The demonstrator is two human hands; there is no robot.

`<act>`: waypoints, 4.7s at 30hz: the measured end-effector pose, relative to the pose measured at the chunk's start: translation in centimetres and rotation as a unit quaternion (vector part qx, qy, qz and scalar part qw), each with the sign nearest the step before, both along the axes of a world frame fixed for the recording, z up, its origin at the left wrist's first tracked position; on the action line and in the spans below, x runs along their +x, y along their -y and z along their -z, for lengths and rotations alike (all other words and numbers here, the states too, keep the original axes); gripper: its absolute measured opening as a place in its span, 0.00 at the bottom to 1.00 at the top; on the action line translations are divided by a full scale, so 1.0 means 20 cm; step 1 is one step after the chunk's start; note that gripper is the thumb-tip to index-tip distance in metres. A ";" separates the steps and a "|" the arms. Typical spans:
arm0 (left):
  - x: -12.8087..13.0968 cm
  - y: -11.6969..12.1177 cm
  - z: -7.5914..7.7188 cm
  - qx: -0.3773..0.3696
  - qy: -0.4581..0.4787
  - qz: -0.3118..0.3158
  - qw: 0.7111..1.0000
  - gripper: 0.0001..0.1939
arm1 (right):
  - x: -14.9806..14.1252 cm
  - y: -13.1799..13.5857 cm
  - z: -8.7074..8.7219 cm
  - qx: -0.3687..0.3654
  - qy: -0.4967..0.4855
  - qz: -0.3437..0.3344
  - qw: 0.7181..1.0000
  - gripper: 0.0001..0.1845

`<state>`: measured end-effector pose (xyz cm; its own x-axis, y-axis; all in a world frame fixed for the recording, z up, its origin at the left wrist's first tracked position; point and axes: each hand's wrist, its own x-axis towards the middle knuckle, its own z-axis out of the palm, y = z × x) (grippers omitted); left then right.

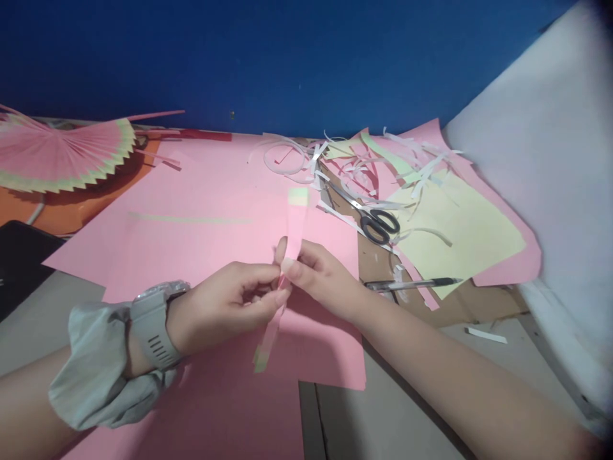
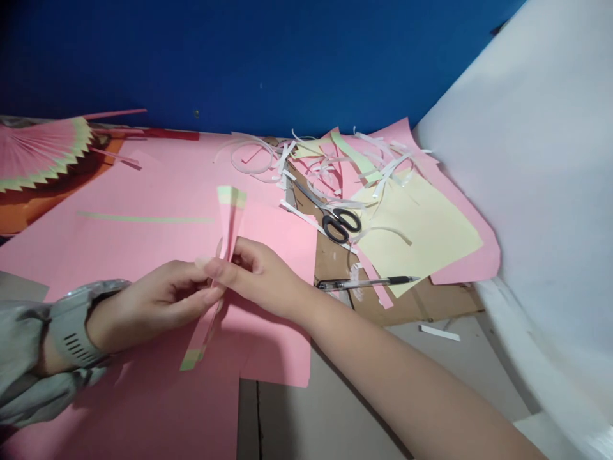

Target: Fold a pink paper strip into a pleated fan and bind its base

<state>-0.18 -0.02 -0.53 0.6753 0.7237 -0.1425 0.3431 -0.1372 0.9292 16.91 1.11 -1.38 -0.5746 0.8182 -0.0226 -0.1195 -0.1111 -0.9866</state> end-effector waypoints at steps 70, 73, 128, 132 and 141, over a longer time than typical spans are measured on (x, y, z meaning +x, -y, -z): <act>0.01 0.02 -0.03 0.034 0.020 -0.189 0.981 0.13 | -0.03 0.05 -0.01 0.159 0.159 0.055 0.973 0.16; 0.01 0.02 -0.02 0.045 0.001 -0.185 0.982 0.13 | -0.03 0.05 0.00 0.157 0.177 0.073 0.969 0.16; 0.02 0.00 0.00 -0.165 0.153 -0.115 0.967 0.14 | -0.03 0.01 -0.03 0.065 0.152 0.037 0.986 0.21; 0.02 -0.01 0.00 -0.124 0.126 -0.113 0.978 0.14 | -0.03 0.02 -0.02 0.067 0.144 0.056 0.986 0.22; 0.02 0.02 -0.03 -0.040 0.059 -0.121 0.990 0.17 | -0.01 0.03 0.00 0.036 0.051 0.019 0.998 0.21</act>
